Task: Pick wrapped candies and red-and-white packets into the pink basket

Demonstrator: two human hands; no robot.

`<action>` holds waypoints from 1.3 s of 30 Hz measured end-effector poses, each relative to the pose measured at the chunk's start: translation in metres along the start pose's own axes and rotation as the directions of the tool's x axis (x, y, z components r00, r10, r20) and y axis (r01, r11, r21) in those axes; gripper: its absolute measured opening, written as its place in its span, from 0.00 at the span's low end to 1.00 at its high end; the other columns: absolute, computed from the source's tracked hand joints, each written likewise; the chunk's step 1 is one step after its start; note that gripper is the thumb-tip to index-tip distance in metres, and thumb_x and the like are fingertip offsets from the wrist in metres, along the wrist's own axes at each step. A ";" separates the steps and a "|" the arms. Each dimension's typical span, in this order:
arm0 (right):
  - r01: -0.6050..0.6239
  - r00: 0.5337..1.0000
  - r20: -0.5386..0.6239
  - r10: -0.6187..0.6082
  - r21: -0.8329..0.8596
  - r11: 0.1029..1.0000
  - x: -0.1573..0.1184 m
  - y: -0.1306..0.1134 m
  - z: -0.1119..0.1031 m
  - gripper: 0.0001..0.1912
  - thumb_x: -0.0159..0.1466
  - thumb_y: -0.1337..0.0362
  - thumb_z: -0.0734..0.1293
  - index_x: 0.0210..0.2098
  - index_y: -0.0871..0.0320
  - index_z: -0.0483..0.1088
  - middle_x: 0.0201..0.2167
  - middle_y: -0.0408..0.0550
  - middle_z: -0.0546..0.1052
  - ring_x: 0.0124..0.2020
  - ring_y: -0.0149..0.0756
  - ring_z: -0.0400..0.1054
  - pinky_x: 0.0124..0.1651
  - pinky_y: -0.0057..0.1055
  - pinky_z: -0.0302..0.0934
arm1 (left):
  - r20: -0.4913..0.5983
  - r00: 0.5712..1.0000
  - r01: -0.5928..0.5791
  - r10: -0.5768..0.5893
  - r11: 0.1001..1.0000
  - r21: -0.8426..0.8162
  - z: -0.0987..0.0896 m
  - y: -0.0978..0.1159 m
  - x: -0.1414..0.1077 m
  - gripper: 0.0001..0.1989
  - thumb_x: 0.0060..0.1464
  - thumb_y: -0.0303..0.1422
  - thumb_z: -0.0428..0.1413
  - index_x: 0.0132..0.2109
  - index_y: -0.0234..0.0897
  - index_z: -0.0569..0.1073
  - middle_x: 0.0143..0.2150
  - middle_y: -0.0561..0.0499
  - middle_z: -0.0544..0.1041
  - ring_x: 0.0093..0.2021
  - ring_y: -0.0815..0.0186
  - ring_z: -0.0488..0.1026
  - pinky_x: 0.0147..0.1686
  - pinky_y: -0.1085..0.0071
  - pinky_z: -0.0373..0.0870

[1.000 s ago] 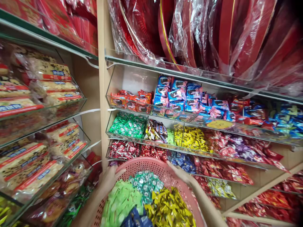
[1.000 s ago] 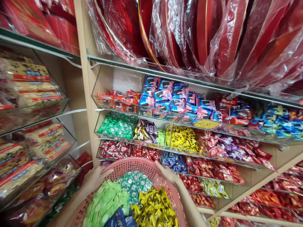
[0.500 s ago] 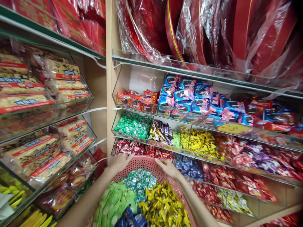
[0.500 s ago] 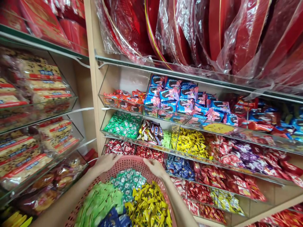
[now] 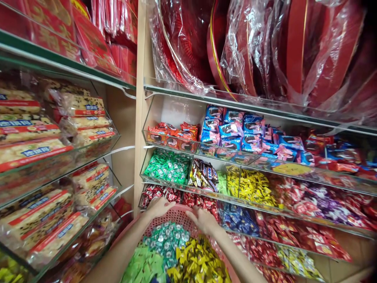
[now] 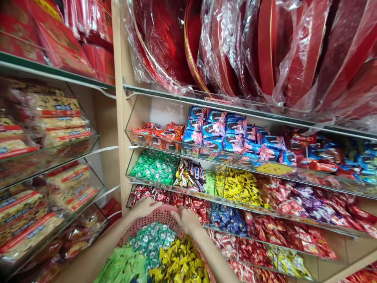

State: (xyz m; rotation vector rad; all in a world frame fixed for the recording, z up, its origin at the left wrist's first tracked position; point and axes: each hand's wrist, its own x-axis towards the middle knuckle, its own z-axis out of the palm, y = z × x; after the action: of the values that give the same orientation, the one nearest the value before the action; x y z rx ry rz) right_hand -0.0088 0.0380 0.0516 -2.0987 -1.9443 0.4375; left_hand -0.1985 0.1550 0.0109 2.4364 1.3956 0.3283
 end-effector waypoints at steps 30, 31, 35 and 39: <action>0.457 0.815 0.045 -0.578 -0.663 0.593 0.105 -0.092 -0.076 0.13 0.61 0.70 0.55 0.33 0.58 0.71 0.34 0.52 0.73 0.44 0.39 0.58 0.44 0.34 0.47 | -0.096 0.994 -0.055 0.058 0.998 0.038 -0.012 0.003 0.015 0.33 0.50 0.56 0.33 0.23 0.37 0.71 0.22 0.49 0.73 0.25 0.66 0.69 0.23 0.74 0.51; 0.444 0.817 0.029 -0.576 -0.668 0.597 0.105 -0.091 -0.076 0.13 0.61 0.70 0.55 0.33 0.59 0.71 0.35 0.52 0.73 0.43 0.39 0.58 0.43 0.34 0.47 | -0.102 0.993 -0.059 0.063 0.998 0.039 -0.012 0.004 0.014 0.33 0.50 0.56 0.33 0.23 0.37 0.71 0.23 0.48 0.73 0.25 0.65 0.69 0.23 0.74 0.52; 0.461 0.820 0.050 -0.570 -0.648 0.606 0.103 -0.088 -0.076 0.13 0.60 0.72 0.56 0.36 0.57 0.70 0.38 0.51 0.72 0.44 0.39 0.58 0.44 0.34 0.47 | -0.086 0.996 -0.036 0.039 0.998 0.044 -0.011 0.006 0.012 0.32 0.50 0.55 0.35 0.22 0.37 0.71 0.24 0.48 0.74 0.27 0.64 0.70 0.25 0.73 0.54; 0.490 0.831 0.107 -0.545 -0.603 0.629 0.105 -0.088 -0.075 0.15 0.56 0.74 0.60 0.39 0.53 0.71 0.40 0.48 0.72 0.46 0.38 0.57 0.46 0.34 0.47 | -0.076 0.996 -0.040 0.044 0.998 0.047 -0.013 0.006 0.012 0.32 0.51 0.55 0.34 0.23 0.37 0.71 0.24 0.47 0.74 0.27 0.63 0.70 0.25 0.73 0.54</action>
State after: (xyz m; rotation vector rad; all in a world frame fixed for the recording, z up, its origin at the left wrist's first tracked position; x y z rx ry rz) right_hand -0.0540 0.1518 0.1487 -1.6313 -2.7572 -0.4700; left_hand -0.1924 0.1650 0.0256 2.5177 1.3988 0.4088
